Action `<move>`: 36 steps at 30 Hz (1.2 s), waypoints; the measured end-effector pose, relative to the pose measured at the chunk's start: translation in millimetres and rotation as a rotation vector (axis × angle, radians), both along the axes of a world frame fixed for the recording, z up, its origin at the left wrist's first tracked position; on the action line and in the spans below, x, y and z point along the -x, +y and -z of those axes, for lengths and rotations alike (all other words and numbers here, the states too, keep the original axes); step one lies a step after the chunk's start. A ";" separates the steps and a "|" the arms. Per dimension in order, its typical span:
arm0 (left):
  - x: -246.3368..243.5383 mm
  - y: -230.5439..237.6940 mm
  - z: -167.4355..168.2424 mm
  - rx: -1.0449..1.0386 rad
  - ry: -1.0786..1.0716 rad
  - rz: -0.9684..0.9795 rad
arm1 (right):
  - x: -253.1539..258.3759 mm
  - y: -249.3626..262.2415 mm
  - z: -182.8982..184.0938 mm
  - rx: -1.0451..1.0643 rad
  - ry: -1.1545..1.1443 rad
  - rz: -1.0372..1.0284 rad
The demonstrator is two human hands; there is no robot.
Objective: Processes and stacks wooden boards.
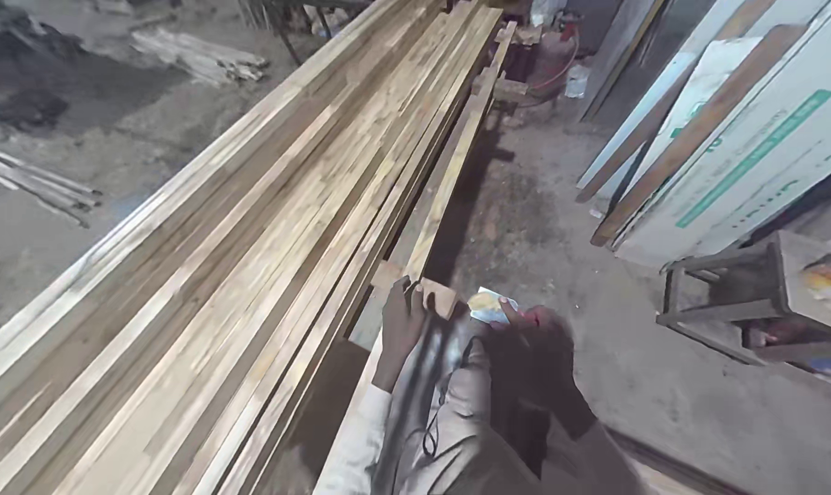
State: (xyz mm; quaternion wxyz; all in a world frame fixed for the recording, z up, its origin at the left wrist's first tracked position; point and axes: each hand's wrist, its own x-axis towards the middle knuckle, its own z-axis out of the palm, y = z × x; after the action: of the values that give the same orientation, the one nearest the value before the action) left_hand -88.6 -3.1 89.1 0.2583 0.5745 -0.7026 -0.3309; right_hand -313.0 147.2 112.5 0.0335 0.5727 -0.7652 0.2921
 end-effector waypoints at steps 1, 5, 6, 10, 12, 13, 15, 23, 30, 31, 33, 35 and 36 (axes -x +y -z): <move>30.1 -36.6 1.8 -0.014 -0.006 0.023 | 26.0 -8.4 -4.5 0.000 -0.002 0.026; 131.4 -199.9 24.6 -0.147 -0.199 0.009 | 131.9 -52.6 -9.8 0.109 0.095 0.127; 151.7 -236.1 27.7 -0.219 -0.236 -0.014 | 157.9 -63.6 -7.6 0.099 0.135 0.158; 212.3 -331.7 56.8 -0.445 -0.226 -0.110 | 239.7 -105.1 -14.8 0.016 0.246 0.226; 230.0 -357.3 66.8 -0.536 -0.193 -0.113 | 265.0 -130.9 -19.4 0.017 0.250 0.230; 231.0 -363.6 71.9 -0.548 -0.208 -0.094 | 273.1 -145.5 -19.1 0.028 0.251 0.228; 225.4 -357.6 77.2 -0.537 -0.254 -0.071 | 289.6 -173.9 -19.4 0.026 0.246 0.220; 164.3 -316.2 20.4 -0.489 -0.235 -0.150 | 339.5 -299.8 -14.2 0.039 0.166 0.121; 114.7 -323.3 -82.1 -0.373 -0.261 -0.267 | 335.7 -439.7 -37.4 0.051 0.147 -0.040; 107.6 -336.3 -98.3 -0.338 -0.331 -0.288 | 331.7 -459.0 -39.3 0.064 0.164 -0.065; 89.2 -369.5 -116.4 -0.223 -0.458 -0.300 | 322.6 -497.7 -40.7 0.065 0.169 -0.106; 68.9 -411.0 -121.5 -0.088 -0.557 -0.323 | 313.8 -540.3 -40.6 0.061 0.180 -0.121; 57.0 -435.0 -120.1 -0.028 -0.593 -0.338 | 309.6 -562.2 -38.9 0.075 0.188 -0.127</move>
State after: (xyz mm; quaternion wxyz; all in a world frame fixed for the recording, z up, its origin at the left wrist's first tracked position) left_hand -145.6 -438.1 209.2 0.0860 0.7574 -0.6375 -0.1117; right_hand -622.6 -415.0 151.4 0.1080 0.6434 -0.7093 0.2670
